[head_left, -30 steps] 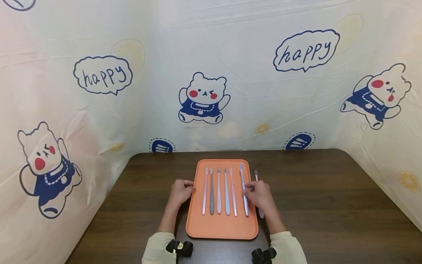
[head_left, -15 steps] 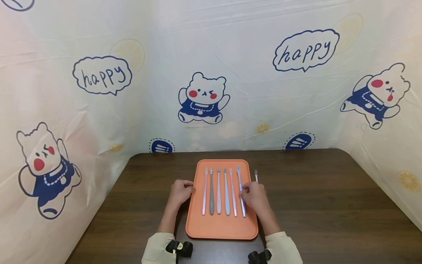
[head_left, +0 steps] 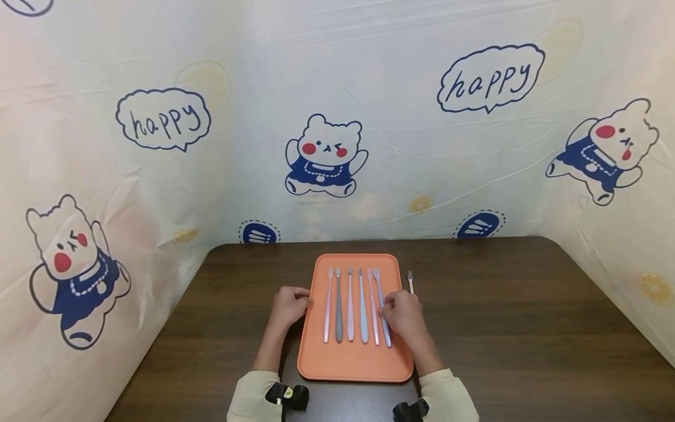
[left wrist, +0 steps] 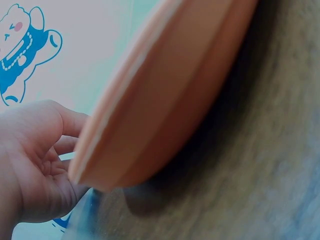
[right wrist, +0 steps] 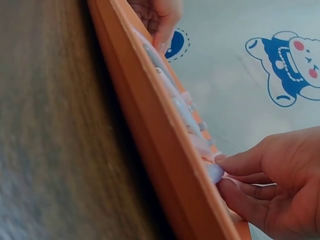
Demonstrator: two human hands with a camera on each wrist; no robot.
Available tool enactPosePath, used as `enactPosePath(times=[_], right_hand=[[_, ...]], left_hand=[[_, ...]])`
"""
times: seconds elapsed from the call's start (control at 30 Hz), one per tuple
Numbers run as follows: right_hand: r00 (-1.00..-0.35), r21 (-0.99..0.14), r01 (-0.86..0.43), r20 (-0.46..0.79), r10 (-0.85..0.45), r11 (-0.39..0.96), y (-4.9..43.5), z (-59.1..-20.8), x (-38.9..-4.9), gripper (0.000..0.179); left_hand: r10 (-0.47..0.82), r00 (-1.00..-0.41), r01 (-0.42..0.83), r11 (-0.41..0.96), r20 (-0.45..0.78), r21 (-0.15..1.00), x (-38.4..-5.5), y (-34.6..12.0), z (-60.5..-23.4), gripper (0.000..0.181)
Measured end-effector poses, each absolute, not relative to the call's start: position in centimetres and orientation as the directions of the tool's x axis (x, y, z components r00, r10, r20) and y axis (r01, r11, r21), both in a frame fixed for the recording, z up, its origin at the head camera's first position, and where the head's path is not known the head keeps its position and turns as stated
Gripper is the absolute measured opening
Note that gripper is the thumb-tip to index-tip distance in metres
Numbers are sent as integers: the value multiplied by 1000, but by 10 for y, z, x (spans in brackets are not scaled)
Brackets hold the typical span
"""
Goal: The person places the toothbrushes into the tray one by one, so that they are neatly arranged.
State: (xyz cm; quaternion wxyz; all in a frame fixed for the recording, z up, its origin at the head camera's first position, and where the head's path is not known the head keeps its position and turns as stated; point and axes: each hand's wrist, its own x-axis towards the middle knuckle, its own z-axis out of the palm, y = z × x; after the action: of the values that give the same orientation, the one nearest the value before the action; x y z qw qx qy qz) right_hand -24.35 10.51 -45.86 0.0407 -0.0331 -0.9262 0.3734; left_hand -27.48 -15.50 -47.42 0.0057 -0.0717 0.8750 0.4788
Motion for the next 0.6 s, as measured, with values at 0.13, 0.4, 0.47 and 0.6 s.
enactPosePath(times=[0.13,0.4,0.47,0.6], right_hand=[[-993,-690,30,64,102,723,104,-460,-244,5],[-994,-688,50,37,105,724,104,-458,-245,6],[-994,-691,58,23,103,720,105,-457,-245,9],[-995,-706,61,17,103,706,108,-456,-244,18]], left_hand=[[-124,-989,-137,535,-83,833,-276,-155,-474,27],[-123,-989,-133,533,-80,836,-276,-155,-473,28],[-124,-989,-135,536,-80,833,-276,-155,-473,28],[-132,-987,-145,538,-86,830,-277,-154,-473,28]])
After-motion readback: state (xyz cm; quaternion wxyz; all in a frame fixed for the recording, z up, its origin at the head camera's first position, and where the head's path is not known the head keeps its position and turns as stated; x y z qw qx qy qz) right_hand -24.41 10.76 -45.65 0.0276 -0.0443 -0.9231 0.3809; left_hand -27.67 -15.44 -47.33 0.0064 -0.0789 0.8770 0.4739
